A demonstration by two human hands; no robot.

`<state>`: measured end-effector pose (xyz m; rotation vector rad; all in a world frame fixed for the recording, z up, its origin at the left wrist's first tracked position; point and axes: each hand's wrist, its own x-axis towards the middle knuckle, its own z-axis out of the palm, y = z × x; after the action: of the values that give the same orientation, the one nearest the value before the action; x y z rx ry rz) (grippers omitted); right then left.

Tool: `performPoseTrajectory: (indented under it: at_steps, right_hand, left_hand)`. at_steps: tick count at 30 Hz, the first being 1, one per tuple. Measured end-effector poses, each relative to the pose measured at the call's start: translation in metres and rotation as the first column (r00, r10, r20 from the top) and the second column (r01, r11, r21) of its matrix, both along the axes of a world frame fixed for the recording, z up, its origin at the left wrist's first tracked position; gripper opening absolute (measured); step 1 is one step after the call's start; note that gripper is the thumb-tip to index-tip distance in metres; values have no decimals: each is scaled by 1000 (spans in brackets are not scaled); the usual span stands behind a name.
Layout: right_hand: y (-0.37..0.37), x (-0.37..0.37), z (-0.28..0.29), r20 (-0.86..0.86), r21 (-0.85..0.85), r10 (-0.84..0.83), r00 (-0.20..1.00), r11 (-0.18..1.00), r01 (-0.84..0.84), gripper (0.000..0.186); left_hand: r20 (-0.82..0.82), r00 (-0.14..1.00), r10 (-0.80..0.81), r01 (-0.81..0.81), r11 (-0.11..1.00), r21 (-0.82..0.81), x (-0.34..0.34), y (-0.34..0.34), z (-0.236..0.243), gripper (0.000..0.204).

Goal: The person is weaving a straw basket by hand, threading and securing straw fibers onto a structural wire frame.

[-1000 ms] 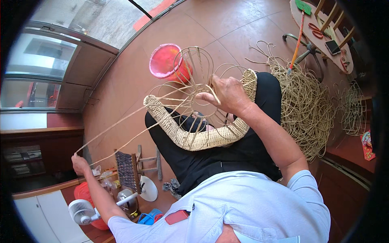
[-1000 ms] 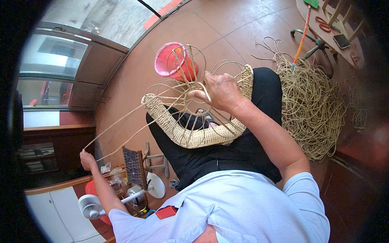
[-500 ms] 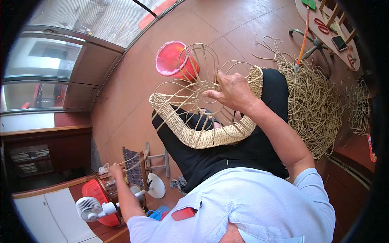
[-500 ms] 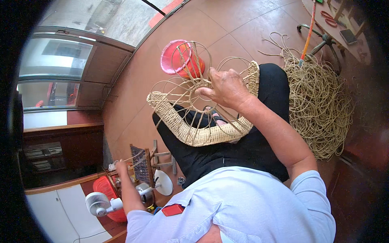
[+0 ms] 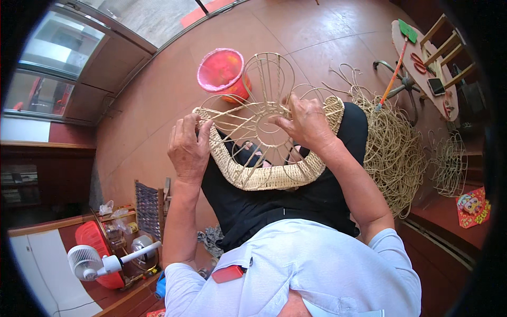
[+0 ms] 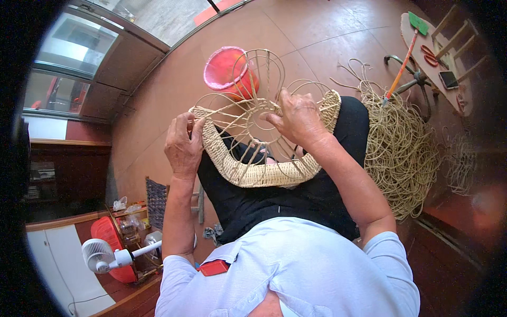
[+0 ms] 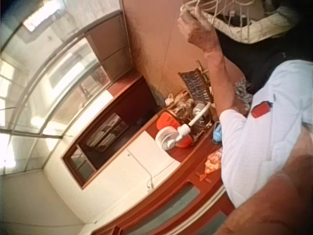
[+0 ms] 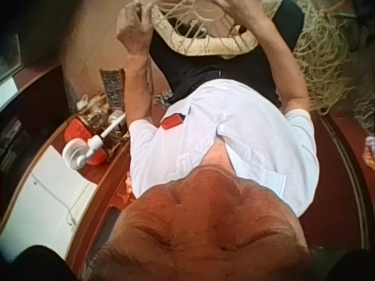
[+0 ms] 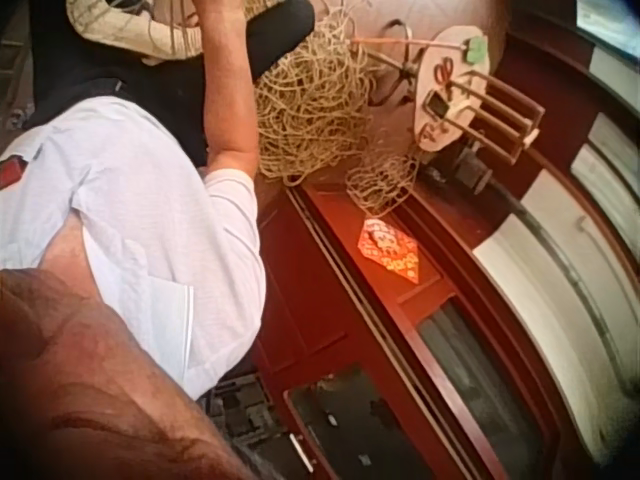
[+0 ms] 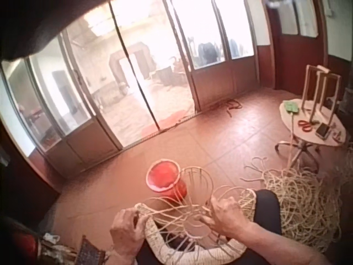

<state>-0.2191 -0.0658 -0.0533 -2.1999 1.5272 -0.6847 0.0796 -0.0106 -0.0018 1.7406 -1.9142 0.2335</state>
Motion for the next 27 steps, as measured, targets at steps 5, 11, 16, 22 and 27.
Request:
performPoseTrajectory:
  at_steps: [5, 11, 16, 22, 27]
  right_hand:
    - [9, -4, 17, -170, -63, -8, 985, 998, -2, 78]
    - [21, -10, 19, -59, -65, -52, 997, 997, 48, 94]
    - [25, -12, 16, 95, -242, -84, 992, 965, 105, 88]
    - [22, -13, 8, 97, -346, -82, 992, 932, 111, 74]
    - [25, -6, 10, 47, -447, -120, 992, 885, 129, 60]
  left_hand:
    - [164, 986, 10, 13, 991, -135, -4, 8, -10, 23]
    - [191, 981, -41, 79, 978, -195, 3, 9, -17, 12]
    - [166, 984, -63, 86, 986, -140, 10, 17, -13, 8]
    - [294, 844, 448, -482, 875, 51, 146, 65, -60, 15]
    - [226, 880, 419, -444, 893, 75, 167, 104, -31, 25]
